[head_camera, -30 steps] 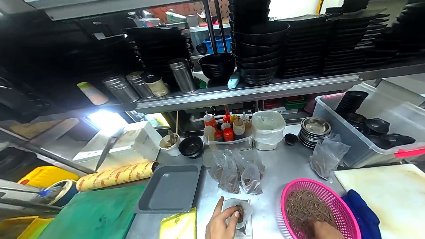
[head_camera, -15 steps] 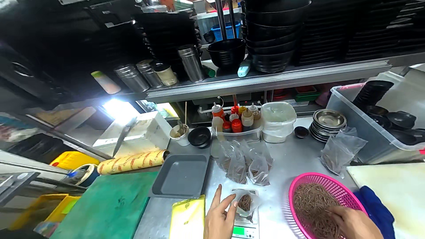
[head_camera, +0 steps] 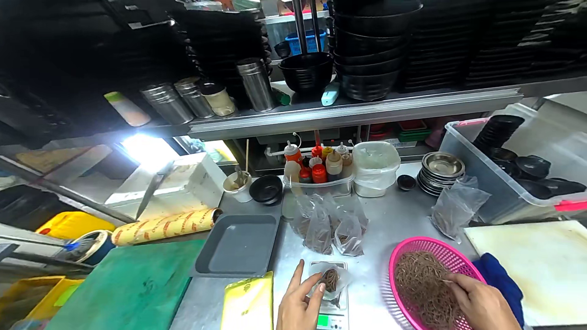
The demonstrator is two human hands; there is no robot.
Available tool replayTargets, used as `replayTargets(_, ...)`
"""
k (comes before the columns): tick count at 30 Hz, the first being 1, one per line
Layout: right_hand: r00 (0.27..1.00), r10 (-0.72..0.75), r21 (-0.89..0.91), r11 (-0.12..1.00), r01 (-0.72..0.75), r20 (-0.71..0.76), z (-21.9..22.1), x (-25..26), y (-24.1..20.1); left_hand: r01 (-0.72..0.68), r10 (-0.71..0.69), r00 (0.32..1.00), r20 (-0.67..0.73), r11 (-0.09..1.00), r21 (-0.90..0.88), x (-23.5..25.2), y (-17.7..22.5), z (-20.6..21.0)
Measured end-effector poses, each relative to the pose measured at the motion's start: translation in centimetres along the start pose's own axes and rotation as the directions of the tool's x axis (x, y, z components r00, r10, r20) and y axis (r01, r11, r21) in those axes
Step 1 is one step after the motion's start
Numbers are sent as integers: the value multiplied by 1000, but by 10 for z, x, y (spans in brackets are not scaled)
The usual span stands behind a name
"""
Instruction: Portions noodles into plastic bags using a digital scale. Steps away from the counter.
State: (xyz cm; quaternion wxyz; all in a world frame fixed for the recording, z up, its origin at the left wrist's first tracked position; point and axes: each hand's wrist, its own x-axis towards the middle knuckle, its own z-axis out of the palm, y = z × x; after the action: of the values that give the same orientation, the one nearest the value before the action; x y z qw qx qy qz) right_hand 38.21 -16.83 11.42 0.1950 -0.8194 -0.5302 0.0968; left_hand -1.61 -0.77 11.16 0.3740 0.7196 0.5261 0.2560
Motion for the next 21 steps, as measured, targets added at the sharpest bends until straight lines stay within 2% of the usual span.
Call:
replayTargets(2,998,19,-11,1000,-18,52,3,7,5,-11,11,1000,4,1000,-14,-1,-1,2)
replayTargets(4,980,78,-34,997,-73,186,25,16,17,-16,16,1000,7,999,-32,-1,-2,3)
replayTargets(6,931,164,-78,986,-147,325,61,21,29,-15,15,1000,2,999,-49,-1,-1,3)
replayTargets(8,845,265,-216,959,-182,465,98,16,35,-18,18,1000,-11,999,-40,-1,-1,2)
replayTargets(9,817,294,-289,943,-164,496,110,11,33,-19,19,1000,-19,999,-30,-1,0,1)
replayTargets(11,814,296,-344,930,-128,499,112,7,22,-20,18,999,-46,1000,-23,-1,1,-6)
replayTargets(13,838,251,-309,945,-104,485,90,9,10,-19,14,996,-85,999,-50,-3,0,-12)
replayTargets(16,905,111,-172,984,-43,411,33,16,-3,-22,8,992,-126,993,-115,-5,-3,-16)
replayTargets(21,965,-113,34,994,108,235,-50,28,-10,-8,-8,996,-91,986,-169,-8,-4,-14)
